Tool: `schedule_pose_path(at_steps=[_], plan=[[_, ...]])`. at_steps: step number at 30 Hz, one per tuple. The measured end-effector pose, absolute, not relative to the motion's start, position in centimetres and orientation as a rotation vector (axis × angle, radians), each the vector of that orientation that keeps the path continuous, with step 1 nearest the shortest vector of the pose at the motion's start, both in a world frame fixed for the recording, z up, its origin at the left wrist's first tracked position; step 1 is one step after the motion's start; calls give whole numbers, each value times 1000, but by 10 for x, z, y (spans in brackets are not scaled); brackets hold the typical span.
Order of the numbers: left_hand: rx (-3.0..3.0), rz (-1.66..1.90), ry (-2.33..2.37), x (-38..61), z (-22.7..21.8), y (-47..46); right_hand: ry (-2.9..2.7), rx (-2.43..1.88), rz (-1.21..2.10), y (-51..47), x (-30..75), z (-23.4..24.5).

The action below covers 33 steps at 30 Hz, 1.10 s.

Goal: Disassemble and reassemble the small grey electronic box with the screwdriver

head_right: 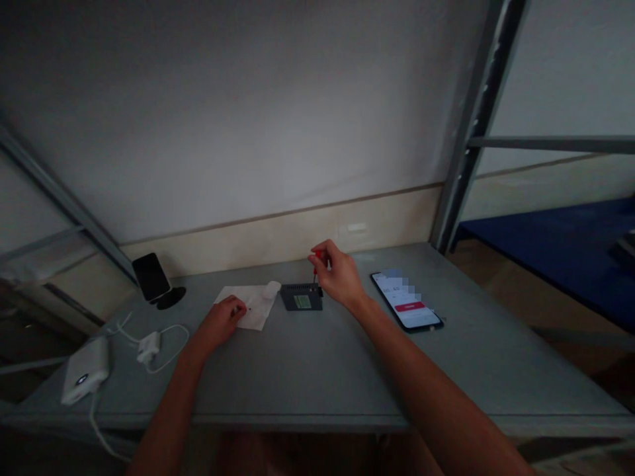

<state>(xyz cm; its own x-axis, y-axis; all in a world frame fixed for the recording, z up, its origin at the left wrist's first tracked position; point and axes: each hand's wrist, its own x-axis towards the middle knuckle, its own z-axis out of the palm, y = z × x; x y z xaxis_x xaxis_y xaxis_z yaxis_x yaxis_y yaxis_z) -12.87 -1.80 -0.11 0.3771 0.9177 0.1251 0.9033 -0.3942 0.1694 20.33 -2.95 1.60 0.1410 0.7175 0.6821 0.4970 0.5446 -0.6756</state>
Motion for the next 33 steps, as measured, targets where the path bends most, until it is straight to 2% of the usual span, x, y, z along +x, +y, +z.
schedule_pose_path(at_steps=[13, 20, 23, 33], plan=[[2773, 109, 1663, -125, -4, -15, -1427, -870, 380, -31, 207, 20], [2818, -50, 1690, -123, -17, -7, -2106, -1040, 446, -35, 210, 19], [2798, 36, 1632, -129, -19, -6, -2210, -1155, 461, -33, 208, 14], [2517, 671, 1594, -143, -37, -4, -2108, -1361, 435, -7, 219, -19]])
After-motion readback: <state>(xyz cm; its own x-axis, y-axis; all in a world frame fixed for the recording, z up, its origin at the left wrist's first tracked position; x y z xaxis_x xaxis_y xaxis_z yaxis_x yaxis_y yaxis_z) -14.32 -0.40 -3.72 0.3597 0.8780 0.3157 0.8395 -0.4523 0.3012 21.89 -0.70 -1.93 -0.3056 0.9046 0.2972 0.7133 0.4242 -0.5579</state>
